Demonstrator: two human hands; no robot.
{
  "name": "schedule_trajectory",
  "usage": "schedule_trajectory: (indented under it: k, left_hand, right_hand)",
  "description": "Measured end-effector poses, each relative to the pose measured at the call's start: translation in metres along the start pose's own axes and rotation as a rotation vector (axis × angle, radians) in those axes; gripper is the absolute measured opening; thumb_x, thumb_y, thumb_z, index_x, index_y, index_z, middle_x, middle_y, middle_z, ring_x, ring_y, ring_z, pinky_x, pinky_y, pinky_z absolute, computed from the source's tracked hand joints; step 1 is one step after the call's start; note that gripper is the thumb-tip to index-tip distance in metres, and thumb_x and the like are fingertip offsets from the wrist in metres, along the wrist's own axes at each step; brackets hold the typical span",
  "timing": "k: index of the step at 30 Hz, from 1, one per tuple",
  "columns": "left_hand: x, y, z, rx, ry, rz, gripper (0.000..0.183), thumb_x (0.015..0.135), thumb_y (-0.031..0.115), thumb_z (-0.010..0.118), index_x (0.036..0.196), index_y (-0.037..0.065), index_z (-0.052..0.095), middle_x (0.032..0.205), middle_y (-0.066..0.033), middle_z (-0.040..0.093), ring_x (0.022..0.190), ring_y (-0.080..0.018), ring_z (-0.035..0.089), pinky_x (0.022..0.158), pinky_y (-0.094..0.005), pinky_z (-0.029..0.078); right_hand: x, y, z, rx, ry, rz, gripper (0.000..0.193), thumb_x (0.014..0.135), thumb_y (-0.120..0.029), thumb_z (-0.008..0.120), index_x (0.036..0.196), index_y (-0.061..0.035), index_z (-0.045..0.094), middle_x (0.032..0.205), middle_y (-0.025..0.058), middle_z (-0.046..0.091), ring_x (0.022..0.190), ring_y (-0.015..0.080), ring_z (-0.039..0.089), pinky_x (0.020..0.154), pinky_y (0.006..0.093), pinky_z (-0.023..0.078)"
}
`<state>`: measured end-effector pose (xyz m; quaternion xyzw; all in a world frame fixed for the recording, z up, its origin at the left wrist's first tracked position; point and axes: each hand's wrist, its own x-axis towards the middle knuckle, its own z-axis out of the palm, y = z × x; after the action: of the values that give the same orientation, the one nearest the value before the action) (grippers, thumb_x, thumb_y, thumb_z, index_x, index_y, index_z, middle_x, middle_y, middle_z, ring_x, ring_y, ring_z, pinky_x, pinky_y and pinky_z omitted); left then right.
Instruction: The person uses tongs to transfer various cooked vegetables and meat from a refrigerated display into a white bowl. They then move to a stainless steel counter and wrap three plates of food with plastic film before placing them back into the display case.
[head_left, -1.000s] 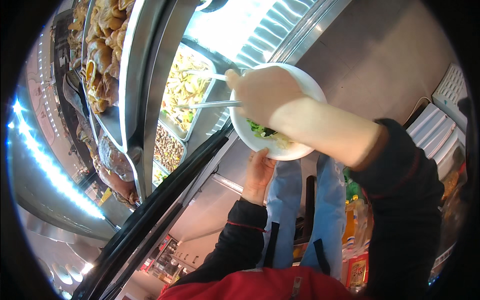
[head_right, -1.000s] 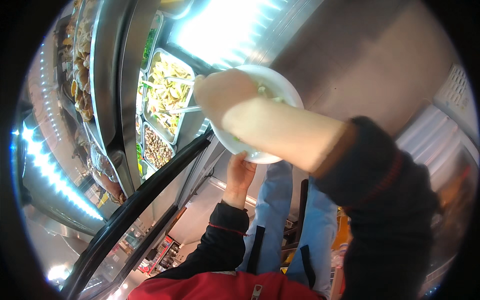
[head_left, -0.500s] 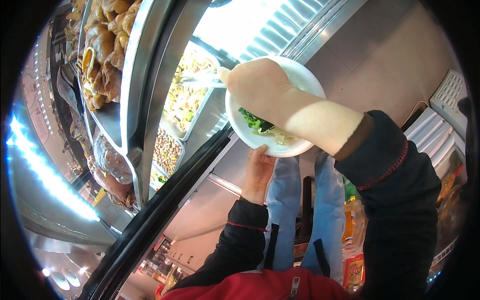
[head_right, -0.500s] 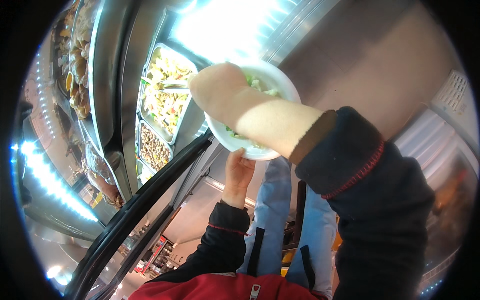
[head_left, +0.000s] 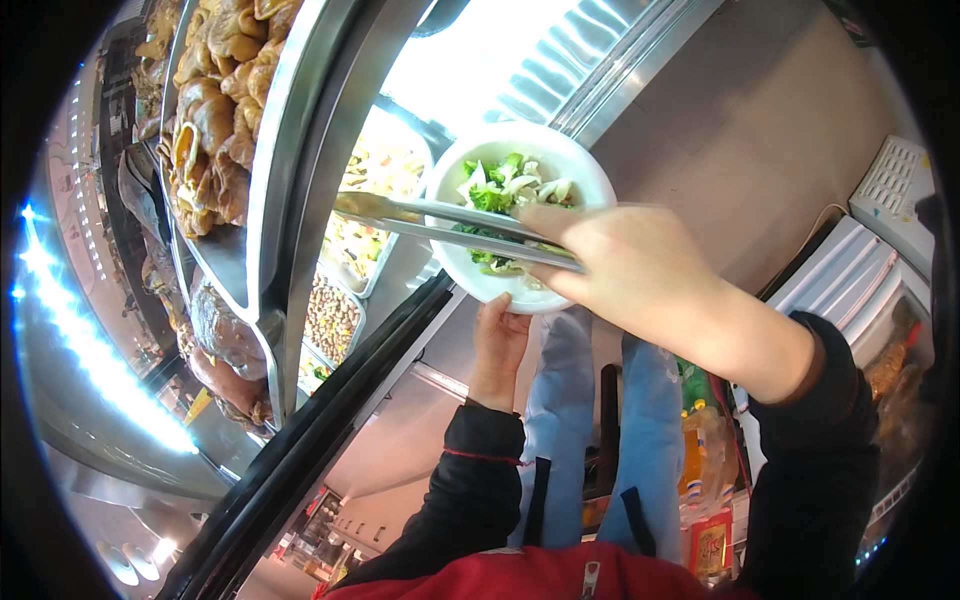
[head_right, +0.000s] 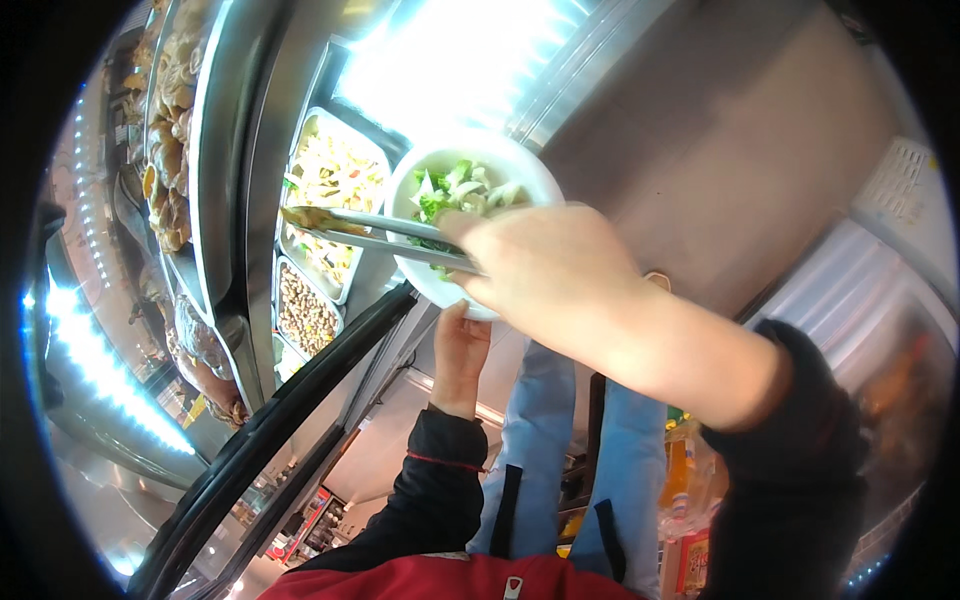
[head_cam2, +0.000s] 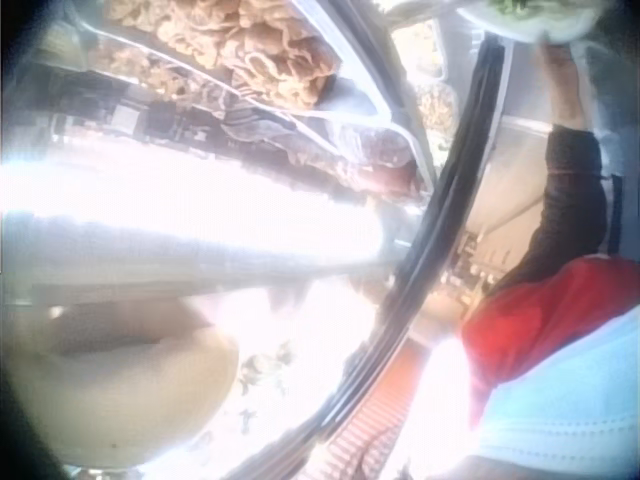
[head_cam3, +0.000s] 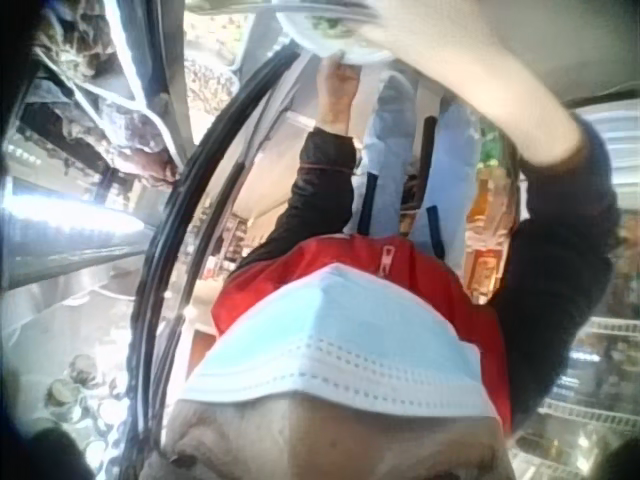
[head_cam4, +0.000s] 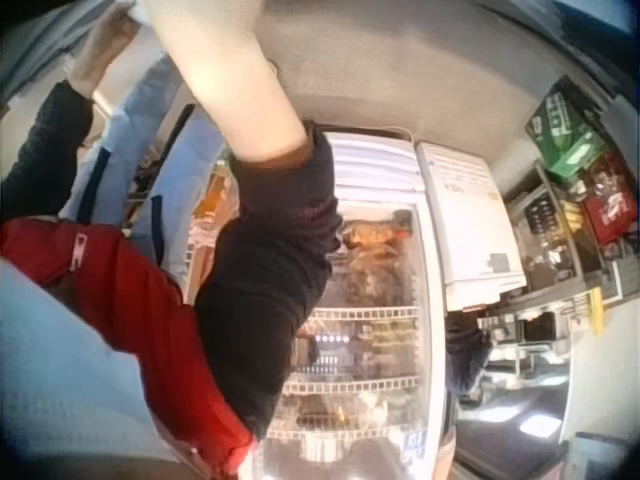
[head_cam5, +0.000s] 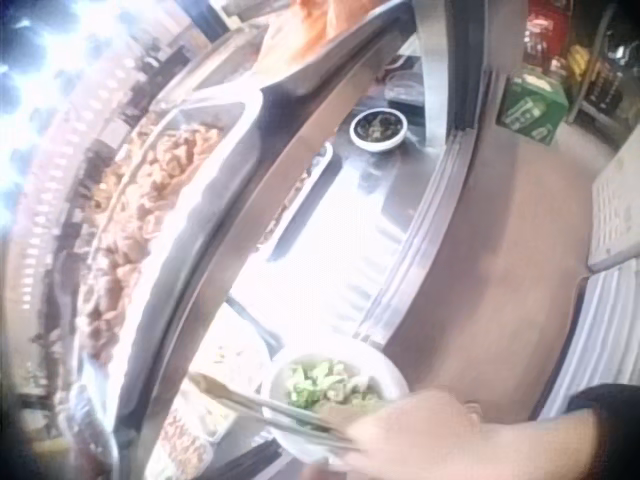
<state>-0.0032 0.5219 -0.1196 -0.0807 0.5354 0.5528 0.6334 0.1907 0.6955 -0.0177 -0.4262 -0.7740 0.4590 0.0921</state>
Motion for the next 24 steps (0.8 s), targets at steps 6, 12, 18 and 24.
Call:
schedule_trajectory:
  k: [6, 12, 18, 24]
  left_hand:
    - [-0.004, -0.002, 0.005, -0.055, 0.023, -0.001, 0.047, 0.085, 0.005, 0.051, 0.129, -0.001, 0.037, 0.126, -0.0159, 0.049, 0.112, -0.0272, 0.055, 0.094, -0.0376, 0.049]
    - [-0.019, -0.007, 0.025, -0.064, -0.023, 0.024, 0.046, 0.086, 0.003, 0.049, 0.129, -0.004, 0.035, 0.125, -0.0177, 0.05, 0.109, -0.0284, 0.056, 0.094, -0.0396, 0.049]
    - [-0.041, -0.009, 0.036, -0.068, -0.022, -0.018, 0.046, 0.084, 0.003, 0.049, 0.128, -0.004, 0.037, 0.125, -0.0158, 0.05, 0.113, -0.0268, 0.054, 0.095, -0.039, 0.049]
    - [-0.08, -0.002, 0.042, -0.023, -0.054, 0.004, 0.044, 0.084, 0.003, 0.05, 0.126, -0.006, 0.04, 0.121, -0.0177, 0.054, 0.109, -0.0278, 0.057, 0.091, -0.038, 0.051]
  right_hand:
    - [-0.08, 0.014, -0.019, 0.002, 0.056, 0.161, 0.043, 0.073, -0.019, 0.072, 0.111, -0.0078, 0.057, 0.077, 0.0107, 0.063, 0.066, 0.0262, 0.062, 0.058, 0.0322, 0.049]
    - [-0.129, 0.006, -0.029, -0.206, 0.144, 0.246, 0.06, 0.065, -0.02, 0.078, 0.117, -0.0105, 0.052, 0.081, 0.008, 0.061, 0.063, 0.0243, 0.061, 0.054, 0.0297, 0.048]
    - [-0.175, -0.01, -0.064, -0.345, 0.24, 0.225, 0.066, 0.061, -0.02, 0.079, 0.121, -0.0118, 0.051, 0.075, 0.0058, 0.056, 0.059, 0.0227, 0.058, 0.051, 0.0289, 0.045]
    - [-0.212, -0.033, -0.086, -0.412, 0.248, 0.145, 0.073, 0.057, -0.021, 0.079, 0.124, -0.0142, 0.052, 0.074, 0.0044, 0.051, 0.057, 0.0212, 0.055, 0.05, 0.0297, 0.044]
